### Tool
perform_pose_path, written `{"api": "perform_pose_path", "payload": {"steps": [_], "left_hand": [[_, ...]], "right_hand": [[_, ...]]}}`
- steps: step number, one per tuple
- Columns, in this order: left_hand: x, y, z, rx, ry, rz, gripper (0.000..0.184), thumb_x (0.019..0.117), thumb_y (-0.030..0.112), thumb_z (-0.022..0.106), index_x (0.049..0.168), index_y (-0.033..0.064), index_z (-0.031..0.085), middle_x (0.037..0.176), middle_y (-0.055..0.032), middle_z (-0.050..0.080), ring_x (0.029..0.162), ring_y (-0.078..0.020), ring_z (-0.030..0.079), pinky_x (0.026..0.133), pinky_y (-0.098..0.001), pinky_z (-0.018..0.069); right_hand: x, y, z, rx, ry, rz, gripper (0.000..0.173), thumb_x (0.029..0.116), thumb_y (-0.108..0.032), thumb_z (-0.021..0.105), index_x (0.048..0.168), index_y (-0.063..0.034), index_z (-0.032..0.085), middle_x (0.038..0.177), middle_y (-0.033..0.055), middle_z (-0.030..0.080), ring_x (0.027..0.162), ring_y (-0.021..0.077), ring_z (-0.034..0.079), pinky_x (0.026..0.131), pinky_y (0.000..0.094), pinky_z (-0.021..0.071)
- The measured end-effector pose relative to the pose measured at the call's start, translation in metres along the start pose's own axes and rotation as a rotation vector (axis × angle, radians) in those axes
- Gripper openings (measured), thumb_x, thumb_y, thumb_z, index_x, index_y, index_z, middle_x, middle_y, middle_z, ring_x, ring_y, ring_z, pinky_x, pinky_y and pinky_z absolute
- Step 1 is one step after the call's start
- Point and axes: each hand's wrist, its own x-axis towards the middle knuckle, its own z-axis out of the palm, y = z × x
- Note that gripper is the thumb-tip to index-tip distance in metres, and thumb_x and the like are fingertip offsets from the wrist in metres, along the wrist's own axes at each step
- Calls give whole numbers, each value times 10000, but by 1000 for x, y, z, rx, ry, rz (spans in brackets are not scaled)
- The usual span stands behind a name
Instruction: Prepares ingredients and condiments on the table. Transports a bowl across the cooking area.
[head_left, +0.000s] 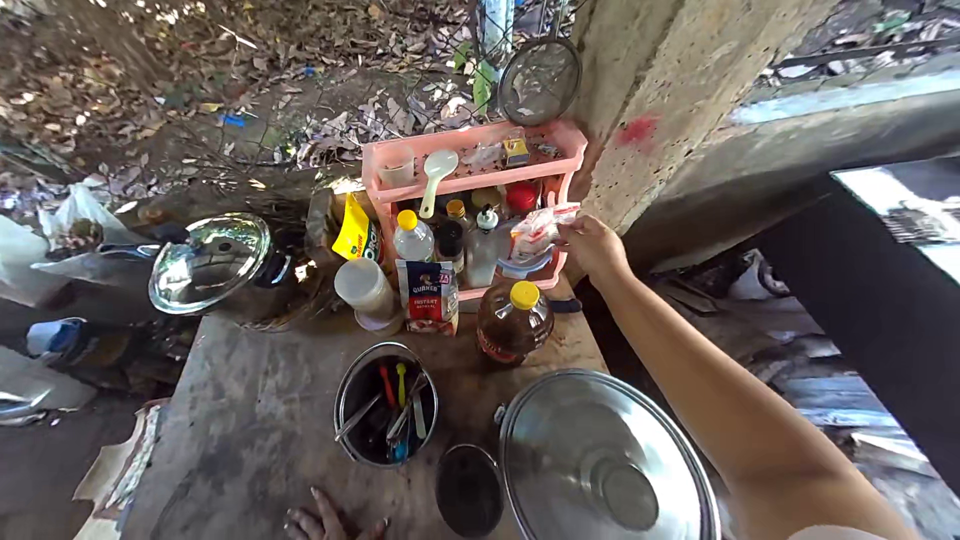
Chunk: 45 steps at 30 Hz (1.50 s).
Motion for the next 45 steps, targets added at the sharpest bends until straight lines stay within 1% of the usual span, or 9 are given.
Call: {"api": "perform_pose_path", "payload": {"steps": [4, 12, 22, 25, 28, 33, 36, 40, 45], "left_hand": [[4, -4, 4, -24, 11, -4, 1560, 593, 730, 859, 1627, 67, -102, 1617, -371, -189, 1507, -557, -141, 1206, -681, -32], [1, 0, -1, -25, -22, -12, 1544, 621, 732, 843, 1621, 69, -128, 1607, -367, -227, 1501, -556, -172, 1207, -670, -49], [-1, 3, -7, -64, -56, -17, 1546, 613, 738, 842, 1625, 100, -137, 1619, -331, -246, 1505, -520, -212, 1203, -659, -85], [0, 3, -7, -48, -78, -21, 1543, 616, 774, 812, 1624, 106, -145, 1619, -328, -248, 1506, -517, -212, 1205, -657, -89], [0, 3, -7, -56, -74, -21, 1552, 608, 780, 813, 1623, 113, -154, 1617, -320, -262, 1503, -509, -230, 1202, -652, -107], [0, 3, -6, -60, -91, -18, 1556, 607, 791, 804, 1619, 121, -170, 1616, -305, -283, 1502, -492, -250, 1197, -645, -126], [1, 1, -5, -61, -74, -14, 1557, 604, 791, 806, 1623, 109, -153, 1616, -311, -276, 1504, -497, -241, 1198, -647, -117], [1, 3, -9, -28, -115, -34, 1533, 618, 816, 776, 1624, 133, -158, 1619, -296, -284, 1512, -478, -237, 1206, -645, -99], [-1, 6, -14, -37, -127, -29, 1528, 635, 811, 770, 1616, 132, -185, 1616, -283, -304, 1507, -472, -257, 1203, -642, -108]], "right_hand": [[-28, -12, -16, -149, -52, -13, 344, 1054, -336, 576, 1121, -4, 639, 960, 161, 728, 872, 307, 724, 843, 561, 563], [-24, -9, 3, -158, -392, 4, 259, 1040, -216, 607, 1050, 41, 637, 940, 175, 707, 831, 244, 716, 827, 449, 583], [-20, 5, 57, 107, -577, 262, 183, 1047, -128, 555, 1133, 34, 551, 966, 133, 610, 834, 154, 582, 785, 340, 509], [-8, 40, 76, 21, -754, 164, 183, 1038, -100, 562, 1143, 47, 592, 1016, 135, 661, 911, 144, 637, 850, 321, 539], [-4, 47, 76, -313, -895, -19, 287, 1057, -140, 524, 1286, -1, 626, 1256, 135, 661, 1163, 157, 619, 1054, 321, 464], [2, 0, 59, -765, -1031, -103, 333, 1064, -175, 537, 1289, 52, 630, 1321, 269, 614, 1265, 370, 570, 1112, 531, 389], [8, -45, 38, -790, -792, -171, 335, 1043, -232, 593, 1152, 70, 687, 1118, 305, 675, 1069, 458, 642, 979, 647, 458], [-28, -165, 50, -942, -773, -372, 374, 1055, -314, 575, 1168, 17, 707, 1132, 246, 698, 1117, 416, 646, 1007, 635, 442], [-61, -208, 133, -1483, -851, -296, 565, 1002, -448, 627, 1121, 102, 667, 1241, 307, 628, 1221, 456, 587, 979, 657, 442]]}}
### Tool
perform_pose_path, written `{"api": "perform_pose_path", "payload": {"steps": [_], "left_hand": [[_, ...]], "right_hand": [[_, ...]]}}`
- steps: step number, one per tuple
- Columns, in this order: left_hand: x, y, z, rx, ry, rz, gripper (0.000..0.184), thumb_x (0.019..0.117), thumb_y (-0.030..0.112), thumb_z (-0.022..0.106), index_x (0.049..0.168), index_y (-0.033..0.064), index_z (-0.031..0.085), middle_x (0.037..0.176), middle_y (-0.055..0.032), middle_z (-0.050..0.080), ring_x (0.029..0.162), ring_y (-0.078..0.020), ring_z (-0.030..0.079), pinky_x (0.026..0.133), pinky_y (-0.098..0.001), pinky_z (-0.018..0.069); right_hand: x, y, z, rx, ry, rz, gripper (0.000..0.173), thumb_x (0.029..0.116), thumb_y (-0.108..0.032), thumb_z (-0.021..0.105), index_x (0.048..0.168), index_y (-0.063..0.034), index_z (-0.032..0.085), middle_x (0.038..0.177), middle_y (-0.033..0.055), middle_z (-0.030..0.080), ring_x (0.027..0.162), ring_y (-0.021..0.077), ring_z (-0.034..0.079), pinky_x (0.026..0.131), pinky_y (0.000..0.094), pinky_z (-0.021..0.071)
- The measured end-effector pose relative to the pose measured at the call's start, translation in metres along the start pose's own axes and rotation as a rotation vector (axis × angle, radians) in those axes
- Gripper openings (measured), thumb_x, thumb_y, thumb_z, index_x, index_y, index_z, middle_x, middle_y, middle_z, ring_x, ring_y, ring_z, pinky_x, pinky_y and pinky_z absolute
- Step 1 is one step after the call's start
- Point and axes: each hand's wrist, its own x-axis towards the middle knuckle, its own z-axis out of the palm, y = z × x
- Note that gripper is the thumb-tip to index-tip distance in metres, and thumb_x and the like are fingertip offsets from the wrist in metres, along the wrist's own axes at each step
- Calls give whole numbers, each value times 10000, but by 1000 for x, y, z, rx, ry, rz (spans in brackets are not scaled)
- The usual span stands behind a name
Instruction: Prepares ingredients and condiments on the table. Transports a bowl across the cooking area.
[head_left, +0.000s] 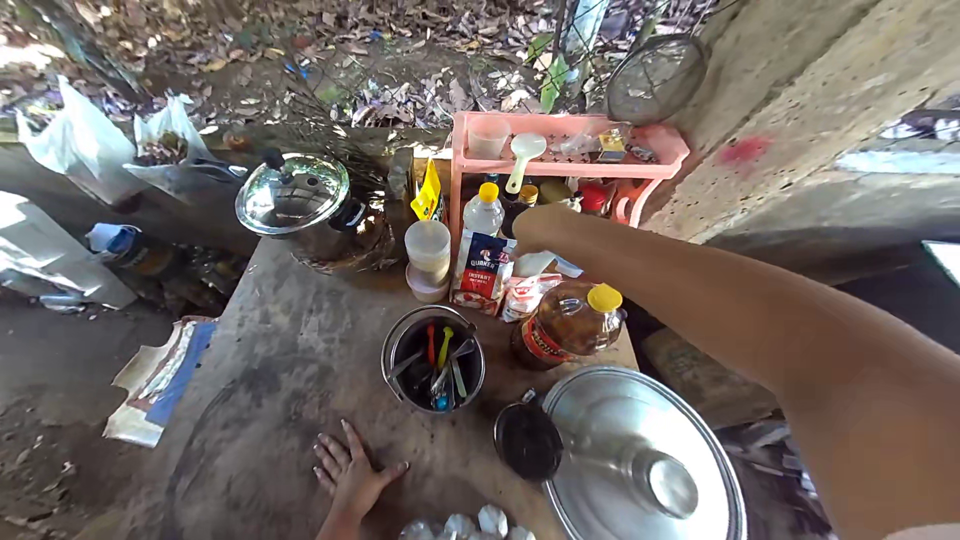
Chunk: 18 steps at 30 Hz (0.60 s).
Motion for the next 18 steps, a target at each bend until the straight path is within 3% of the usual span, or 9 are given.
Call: {"api": "perform_pose_path", "payload": {"steps": [3, 5, 8, 13, 18], "left_hand": [[1, -2, 2, -5, -1, 16, 1521, 638, 813, 765, 1616, 142, -187, 1614, -286, -305, 1506, -477, -255, 1202, -648, -102], [0, -2, 2, -34, -6, 28, 1518, 638, 815, 764, 1619, 142, -180, 1616, -284, -303, 1506, -475, -256, 1197, -653, -110], [-1, -5, 0, -53, -16, 42, 1510, 637, 817, 762, 1626, 141, -157, 1620, -284, -294, 1507, -481, -248, 1193, -677, -98], [-1, -5, 0, -49, -40, 50, 1501, 636, 837, 744, 1627, 168, -163, 1627, -274, -289, 1514, -480, -229, 1190, -696, -66], [1, -9, 5, -94, 23, 80, 1539, 588, 831, 779, 1635, 170, -136, 1626, -273, -292, 1515, -478, -229, 1199, -674, -75]], "right_hand": [[25, -24, 11, -51, -20, 122, 509, 998, -381, 648, 1158, 102, 657, 1265, 312, 614, 1221, 464, 580, 945, 670, 449], [35, -38, 20, -24, 26, 201, 360, 1010, -222, 602, 1147, 108, 649, 1239, 307, 619, 1184, 467, 598, 893, 659, 480], [25, -56, 23, 69, 39, 213, 299, 1030, -135, 529, 1173, 101, 646, 1285, 296, 615, 1221, 460, 594, 929, 658, 484], [17, -47, 15, 48, 133, 8, 310, 1045, -160, 500, 1251, 11, 656, 1282, 267, 638, 1237, 450, 591, 983, 671, 461], [-42, -26, -7, 183, 314, -85, 342, 1081, -211, 442, 1159, 31, 671, 1195, 271, 660, 1192, 453, 603, 977, 671, 442]]}}
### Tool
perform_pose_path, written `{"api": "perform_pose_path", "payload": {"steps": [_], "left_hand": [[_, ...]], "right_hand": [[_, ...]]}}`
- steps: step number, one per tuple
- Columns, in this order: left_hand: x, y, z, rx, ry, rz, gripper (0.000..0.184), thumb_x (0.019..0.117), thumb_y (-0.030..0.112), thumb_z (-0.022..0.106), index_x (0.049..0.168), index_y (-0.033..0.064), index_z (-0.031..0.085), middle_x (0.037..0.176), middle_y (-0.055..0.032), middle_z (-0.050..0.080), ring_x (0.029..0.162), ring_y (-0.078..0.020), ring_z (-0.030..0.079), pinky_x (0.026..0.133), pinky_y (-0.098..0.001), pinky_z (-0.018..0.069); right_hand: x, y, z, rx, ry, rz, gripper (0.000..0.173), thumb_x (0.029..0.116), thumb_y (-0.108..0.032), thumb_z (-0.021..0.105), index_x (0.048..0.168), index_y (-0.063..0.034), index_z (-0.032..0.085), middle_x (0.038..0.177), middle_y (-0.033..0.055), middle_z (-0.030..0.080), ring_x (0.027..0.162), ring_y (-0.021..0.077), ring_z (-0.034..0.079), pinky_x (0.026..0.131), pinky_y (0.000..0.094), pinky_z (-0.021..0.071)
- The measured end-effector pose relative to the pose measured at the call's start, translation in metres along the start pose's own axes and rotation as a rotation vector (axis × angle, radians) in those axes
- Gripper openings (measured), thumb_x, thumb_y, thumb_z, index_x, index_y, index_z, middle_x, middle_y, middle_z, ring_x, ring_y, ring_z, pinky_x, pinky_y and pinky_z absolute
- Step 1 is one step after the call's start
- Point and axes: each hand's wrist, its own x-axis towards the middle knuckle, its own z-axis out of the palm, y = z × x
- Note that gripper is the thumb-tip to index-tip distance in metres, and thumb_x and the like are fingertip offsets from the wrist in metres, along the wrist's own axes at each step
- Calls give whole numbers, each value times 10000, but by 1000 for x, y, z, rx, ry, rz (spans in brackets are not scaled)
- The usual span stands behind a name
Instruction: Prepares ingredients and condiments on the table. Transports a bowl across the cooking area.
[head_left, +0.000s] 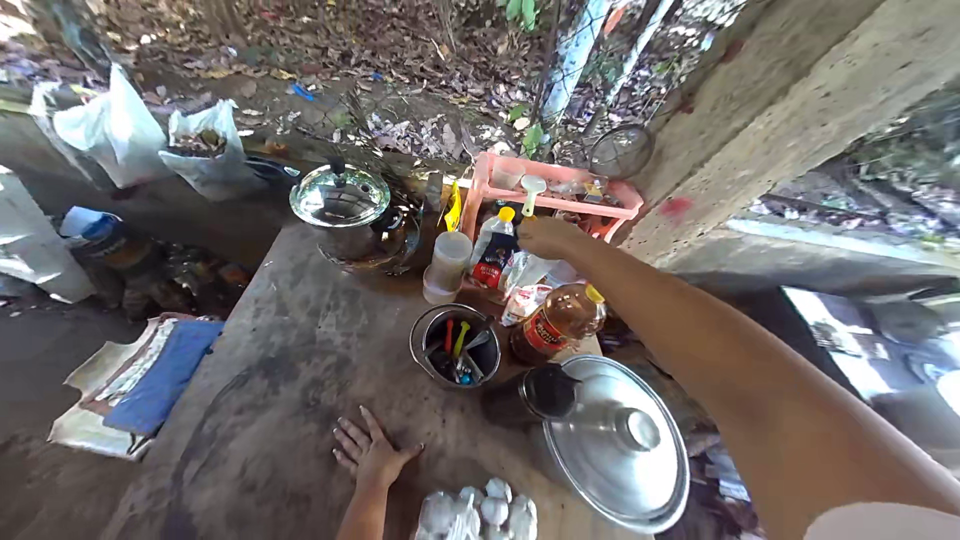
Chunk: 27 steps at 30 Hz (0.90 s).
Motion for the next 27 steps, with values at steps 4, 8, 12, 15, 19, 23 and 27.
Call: {"api": "perform_pose_path", "payload": {"steps": [4, 8, 12, 15, 19, 23, 27], "left_hand": [[-7, -12, -3, -166, 68, 76, 1400, 678, 789, 758, 1653, 142, -11, 1650, -281, -220, 1530, -470, -192, 1205, -661, -74], [-80, 11, -79, -596, 324, 315, 803, 906, 621, 655, 1514, 123, 489, 1685, -261, 88, 1554, -473, -1, 1188, -714, -19], [-183, 55, -169, -868, 520, 853, 730, 931, 547, 609, 1424, 11, 561, 1584, -212, 406, 1461, -376, 388, 1183, -599, 276], [-219, 64, -199, -720, 500, 895, 1080, 817, 584, 755, 1581, -15, 281, 1514, -217, 491, 1402, -342, 478, 1194, -610, 290], [-200, 27, -192, -638, 318, 703, 644, 888, 277, 783, 1436, 43, 539, 1318, -191, 630, 1223, -328, 608, 1064, -535, 474], [-157, -29, -139, -686, 241, 705, 449, 884, 133, 770, 1271, -43, 624, 1219, -211, 651, 1138, -290, 636, 1017, -455, 510], [-123, -64, -72, -797, 209, 672, 480, 842, -3, 744, 1285, -97, 583, 1282, -259, 610, 1196, -312, 611, 1055, -432, 494]], "right_hand": [[-64, -8, -40, 330, 307, -37, 326, 1061, -222, 513, 1023, 40, 703, 964, 253, 680, 956, 417, 652, 865, 658, 470], [-144, -79, -75, 888, 395, -17, 260, 1060, -223, 499, 1011, -21, 656, 735, 33, 567, 596, 109, 524, 588, 297, 475], [-202, -144, -63, 1489, 446, -94, 162, 1035, -180, 505, 937, -108, 611, 676, -35, 568, 537, 62, 528, 526, 228, 483], [-226, -188, -9, 1677, 475, -61, 168, 1038, -190, 509, 1053, -80, 635, 791, -8, 620, 623, 79, 573, 588, 263, 521], [-230, -237, 91, 1666, 357, -65, 216, 1051, -166, 518, 1021, 9, 640, 855, 50, 637, 759, 114, 623, 741, 317, 556], [-232, -268, 165, 1473, 186, -51, 254, 1041, -230, 566, 966, -4, 654, 826, 40, 601, 762, 103, 566, 755, 321, 493], [-235, -281, 227, 1299, -25, -57, 338, 1064, -302, 534, 1063, 15, 651, 939, 125, 640, 864, 187, 604, 833, 394, 499]]}}
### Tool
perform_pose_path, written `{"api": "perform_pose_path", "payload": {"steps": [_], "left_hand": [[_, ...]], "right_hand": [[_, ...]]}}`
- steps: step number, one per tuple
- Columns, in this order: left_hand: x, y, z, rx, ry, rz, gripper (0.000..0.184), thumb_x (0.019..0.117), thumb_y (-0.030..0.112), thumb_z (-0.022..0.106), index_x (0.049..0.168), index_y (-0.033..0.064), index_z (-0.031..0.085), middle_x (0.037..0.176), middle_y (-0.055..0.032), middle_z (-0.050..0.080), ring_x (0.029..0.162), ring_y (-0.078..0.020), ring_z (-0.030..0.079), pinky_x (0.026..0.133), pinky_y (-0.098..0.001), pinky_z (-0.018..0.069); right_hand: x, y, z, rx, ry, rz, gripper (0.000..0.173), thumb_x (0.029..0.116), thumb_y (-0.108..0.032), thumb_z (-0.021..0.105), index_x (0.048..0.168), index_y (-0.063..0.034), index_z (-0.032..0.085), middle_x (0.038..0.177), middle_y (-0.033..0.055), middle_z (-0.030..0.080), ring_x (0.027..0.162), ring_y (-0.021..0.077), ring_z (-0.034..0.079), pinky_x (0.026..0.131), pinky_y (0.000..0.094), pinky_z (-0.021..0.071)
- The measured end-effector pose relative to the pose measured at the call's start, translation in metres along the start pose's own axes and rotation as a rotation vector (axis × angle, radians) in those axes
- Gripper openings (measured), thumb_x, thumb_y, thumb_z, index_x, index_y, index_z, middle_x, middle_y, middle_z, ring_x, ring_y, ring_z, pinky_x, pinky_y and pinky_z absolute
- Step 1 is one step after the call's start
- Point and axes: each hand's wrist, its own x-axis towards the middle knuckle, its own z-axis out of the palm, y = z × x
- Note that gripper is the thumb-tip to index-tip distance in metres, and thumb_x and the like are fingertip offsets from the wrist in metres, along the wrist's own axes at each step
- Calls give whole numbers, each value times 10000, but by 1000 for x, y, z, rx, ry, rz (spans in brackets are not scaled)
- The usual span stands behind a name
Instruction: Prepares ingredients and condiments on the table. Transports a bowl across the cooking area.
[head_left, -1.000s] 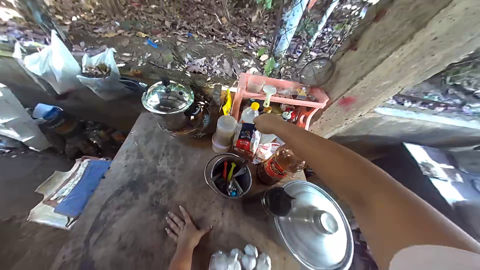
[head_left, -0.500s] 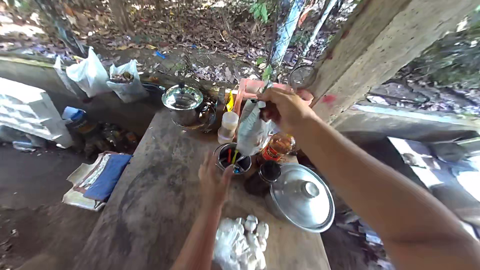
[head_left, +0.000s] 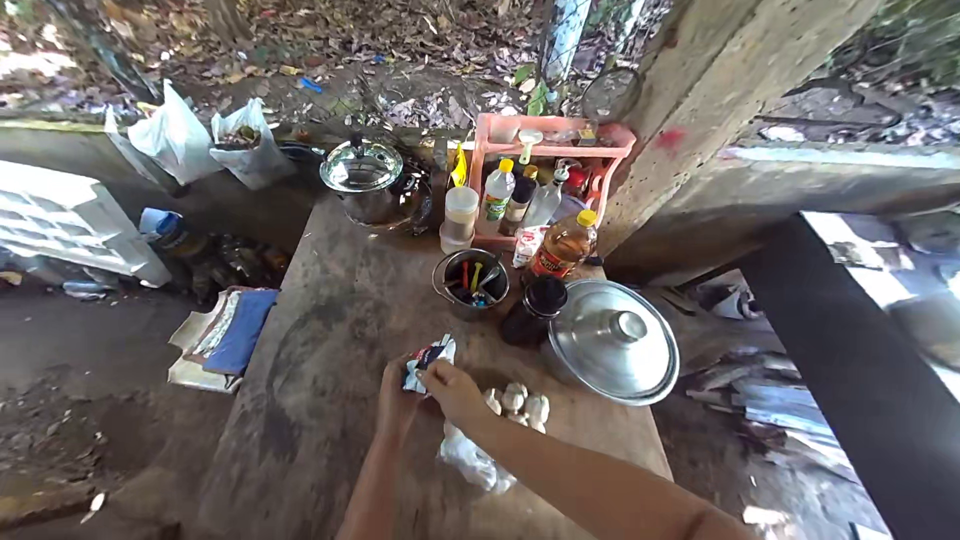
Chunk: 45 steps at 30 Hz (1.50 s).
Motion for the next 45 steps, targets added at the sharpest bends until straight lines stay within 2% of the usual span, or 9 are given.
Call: {"api": "perform_pose_path", "payload": {"steps": [11, 14, 18, 21, 25, 29, 38, 42, 45], "left_hand": [[-24, -32, -25, 16, -154, 19, 533, 783, 212, 879, 1206, -38, 675, 1377, -222, 588, 1328, -283, 531, 1118, -402, 434], [-24, -29, -32, -80, -106, -51, 283, 858, 144, 800, 1043, -59, 730, 1362, -216, 601, 1331, -259, 531, 1119, -385, 434], [-23, -18, -34, -256, 179, -344, 311, 1050, 259, 564, 950, -18, 662, 947, -62, 662, 886, -96, 614, 850, -304, 512], [-28, -18, -45, 45, 176, -215, 425, 1042, 361, 541, 1129, -40, 650, 1048, -149, 664, 1040, -255, 608, 976, -490, 448], [-37, 11, -32, 295, 0, 69, 683, 943, 367, 695, 1488, 21, 474, 1256, -181, 678, 1221, -381, 601, 1089, -694, 318], [-27, 17, -18, 335, -76, -30, 373, 1013, 15, 464, 1277, 113, 708, 1173, -133, 725, 1199, -345, 615, 1075, -646, 333], [-24, 14, -15, 657, -240, -94, 335, 1013, 370, 612, 1087, 86, 774, 1252, -175, 655, 1302, -388, 509, 1100, -604, 333], [-13, 14, -14, 513, -335, -344, 454, 1063, 398, 516, 1204, 10, 706, 1336, -216, 605, 1328, -403, 494, 1119, -629, 320], [-29, 9, -8, 756, -203, 63, 431, 1002, 354, 625, 1358, 114, 655, 1293, -179, 670, 1226, -404, 613, 1024, -630, 450]], "right_hand": [[23, 72, -58, -249, -129, -31, 865, 902, -331, 770, 1613, -162, 308, 1630, 196, 323, 1477, 359, 366, 1171, 504, 385], [38, 74, -47, -29, -138, -135, 319, 951, -174, 706, 1216, 4, 688, 1591, 179, 396, 1451, 249, 417, 1165, 381, 396], [43, 75, -39, 278, -6, 95, 225, 1054, -160, 554, 1130, 39, 625, 1067, 95, 664, 970, 108, 626, 903, 312, 519], [40, 72, -46, 241, 52, 152, 219, 1046, -203, 579, 1087, 8, 623, 968, 76, 643, 884, 106, 603, 852, 318, 509], [35, 57, -43, 182, 30, 137, 284, 1012, -147, 630, 1233, 26, 587, 1042, 108, 677, 928, 119, 649, 887, 323, 537], [36, 62, -41, 148, 20, 53, 331, 1017, -65, 575, 1333, 26, 538, 1069, 126, 673, 933, 133, 649, 890, 324, 534], [34, 66, -68, -667, -351, -164, 347, 997, -363, 647, 1237, -125, 722, 1315, 177, 601, 1328, 370, 480, 1177, 585, 280], [41, 73, -57, -574, -331, 1, 460, 1079, -377, 467, 1156, -2, 723, 1401, 220, 543, 1375, 400, 433, 1166, 619, 253], [47, 72, -49, -433, -277, 216, 533, 1111, -377, 378, 1266, 56, 649, 1493, 243, 471, 1428, 400, 392, 1178, 587, 281]]}}
